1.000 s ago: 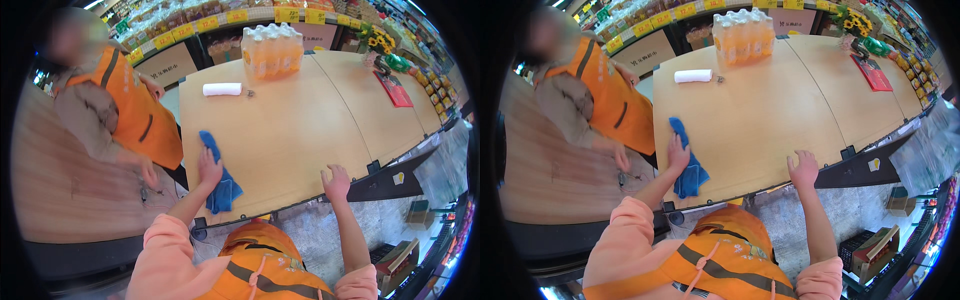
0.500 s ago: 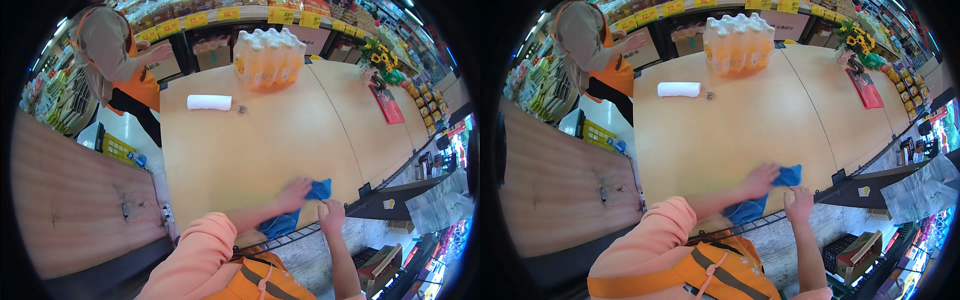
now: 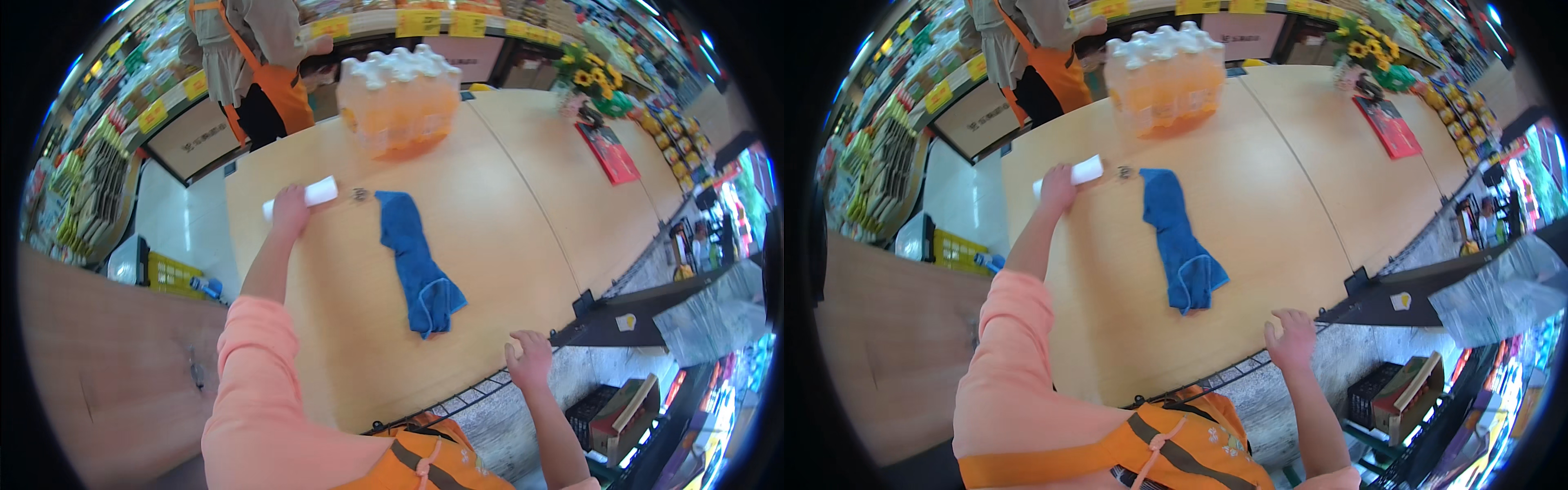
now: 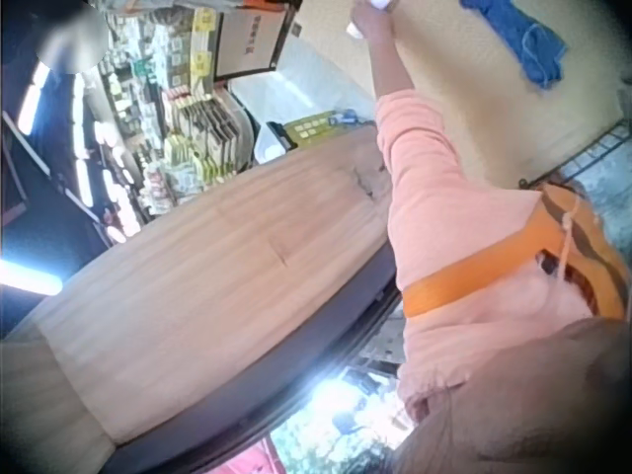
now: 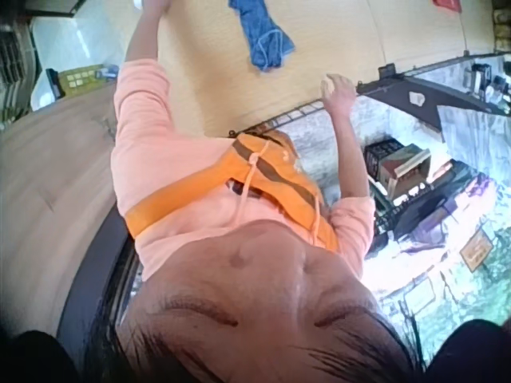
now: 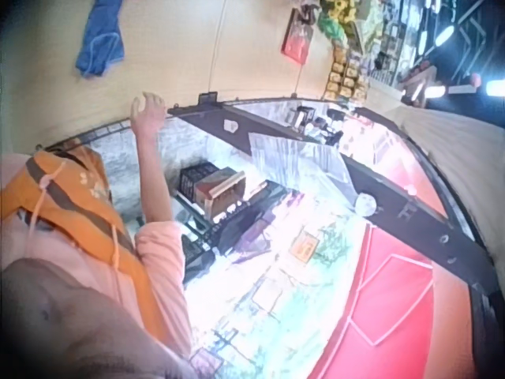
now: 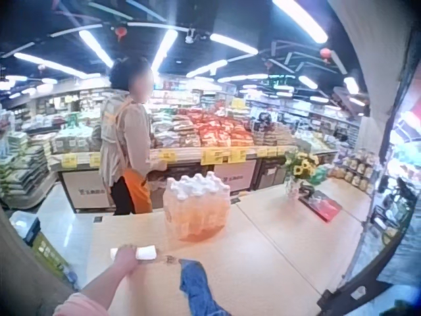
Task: The person wipes a display table with a cloth, then uses a cordless drill to attach a metal wire shelf rail to the table edge. They handle screws and align the rail before fastening it.
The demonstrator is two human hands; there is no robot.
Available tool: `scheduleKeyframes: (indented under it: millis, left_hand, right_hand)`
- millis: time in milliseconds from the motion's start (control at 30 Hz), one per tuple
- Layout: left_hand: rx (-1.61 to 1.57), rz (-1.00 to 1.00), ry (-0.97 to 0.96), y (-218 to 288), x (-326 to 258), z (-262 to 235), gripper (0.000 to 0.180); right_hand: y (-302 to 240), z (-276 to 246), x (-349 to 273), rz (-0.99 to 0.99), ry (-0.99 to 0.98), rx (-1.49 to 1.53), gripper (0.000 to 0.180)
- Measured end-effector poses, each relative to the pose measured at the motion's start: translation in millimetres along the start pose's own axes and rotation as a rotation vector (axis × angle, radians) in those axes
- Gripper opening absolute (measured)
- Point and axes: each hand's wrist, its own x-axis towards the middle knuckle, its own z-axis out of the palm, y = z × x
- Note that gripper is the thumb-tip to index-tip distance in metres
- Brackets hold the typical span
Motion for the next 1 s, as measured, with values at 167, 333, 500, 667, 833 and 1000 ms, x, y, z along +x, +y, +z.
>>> scheduleKeyframes:
  millis: [167,333,500,667,833,1000]
  left_hand:
    - [-0.144,0.167,0.055,39.6,-50.2,5.3,0.035]
    - [-0.713,0.241,-0.214,150.2,-119.7,-55.7,0.055]
    - [-0.787,0.624,-0.488,279.3,-202.6,-127.6,0.062]
    - [-0.606,1.346,-0.243,355.7,-251.7,-179.8,0.043]
    - [-0.524,1.364,-0.377,416.9,-320.6,-199.6,0.050]
    - [-0.661,1.282,-0.303,443.2,-359.8,-194.8,0.057]
  right_hand:
    - [4.2,8.3,-1.7,0.040,0.135,0.070,0.023]
    - [11.3,17.9,0.8,0.076,0.077,0.096,0.042]
    - [-0.6,-9.8,-0.7,0.345,0.056,0.895,0.048]
    - [-44.2,-49.8,-79.1,-0.163,0.246,0.847,0.042]
    - [-24.0,-97.7,-214.2,0.275,0.161,0.819,0.049]
    - [35.4,-146.9,-384.3,0.910,0.447,0.942,0.058]
